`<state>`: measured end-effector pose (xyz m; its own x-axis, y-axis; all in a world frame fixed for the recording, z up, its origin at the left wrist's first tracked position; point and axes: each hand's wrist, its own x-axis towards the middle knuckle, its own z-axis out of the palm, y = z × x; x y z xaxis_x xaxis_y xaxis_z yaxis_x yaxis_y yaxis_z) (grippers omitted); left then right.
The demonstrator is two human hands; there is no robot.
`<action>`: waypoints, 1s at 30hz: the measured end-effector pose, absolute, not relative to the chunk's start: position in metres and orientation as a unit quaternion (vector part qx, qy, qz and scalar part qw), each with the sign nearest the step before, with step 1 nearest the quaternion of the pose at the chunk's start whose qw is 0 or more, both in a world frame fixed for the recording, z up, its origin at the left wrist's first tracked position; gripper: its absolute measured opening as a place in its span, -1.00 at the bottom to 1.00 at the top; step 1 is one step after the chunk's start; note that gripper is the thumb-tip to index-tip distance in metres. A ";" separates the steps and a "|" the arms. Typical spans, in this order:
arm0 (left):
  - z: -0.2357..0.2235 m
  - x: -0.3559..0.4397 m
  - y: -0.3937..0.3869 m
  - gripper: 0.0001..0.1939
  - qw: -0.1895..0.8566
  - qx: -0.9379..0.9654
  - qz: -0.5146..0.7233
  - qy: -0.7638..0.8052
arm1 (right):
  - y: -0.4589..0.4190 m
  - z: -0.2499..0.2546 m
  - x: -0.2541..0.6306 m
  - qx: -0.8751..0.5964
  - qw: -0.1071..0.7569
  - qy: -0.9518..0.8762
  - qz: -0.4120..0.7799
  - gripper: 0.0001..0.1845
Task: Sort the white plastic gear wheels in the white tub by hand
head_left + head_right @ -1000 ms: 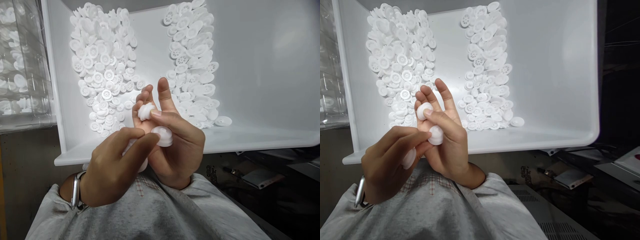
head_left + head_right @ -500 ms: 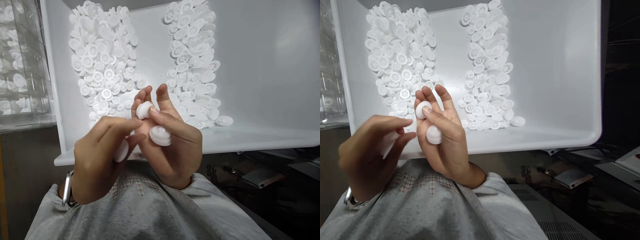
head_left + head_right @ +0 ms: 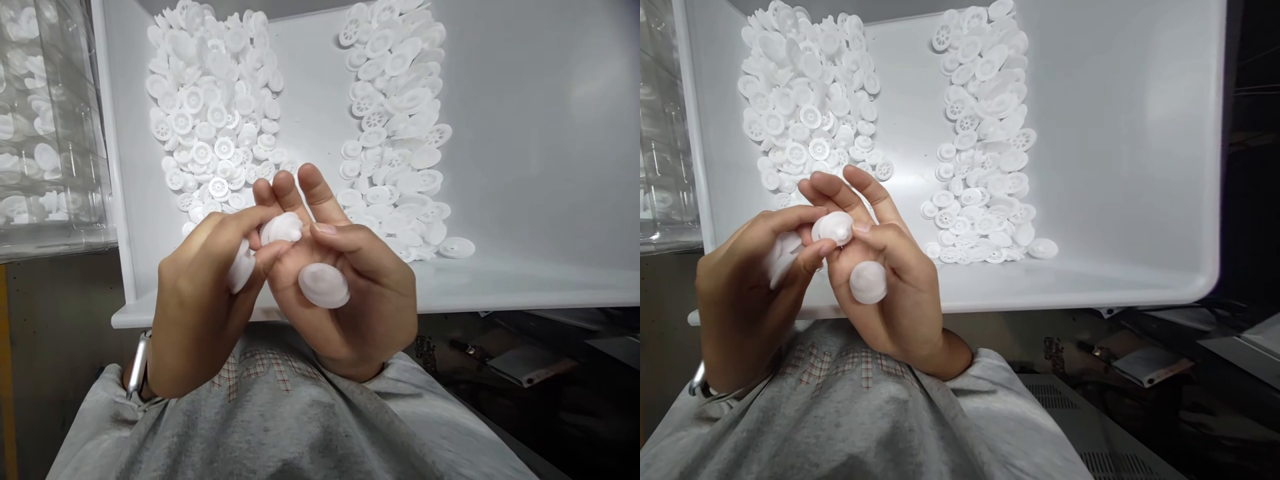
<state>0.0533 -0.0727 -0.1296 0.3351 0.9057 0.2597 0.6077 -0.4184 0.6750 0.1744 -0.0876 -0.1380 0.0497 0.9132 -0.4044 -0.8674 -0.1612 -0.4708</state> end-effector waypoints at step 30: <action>-0.130 0.056 -0.076 -0.76 0.240 0.788 0.303 0.479 | -0.089 -0.138 0.173 -0.380 0.621 -0.066 0.683 -0.67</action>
<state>0.0557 -0.0759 -0.1304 0.3569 0.9007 0.2477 0.6105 -0.4256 0.6679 0.1734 -0.0891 -0.1377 0.0596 0.8974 -0.4372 -0.7974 -0.2207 -0.5616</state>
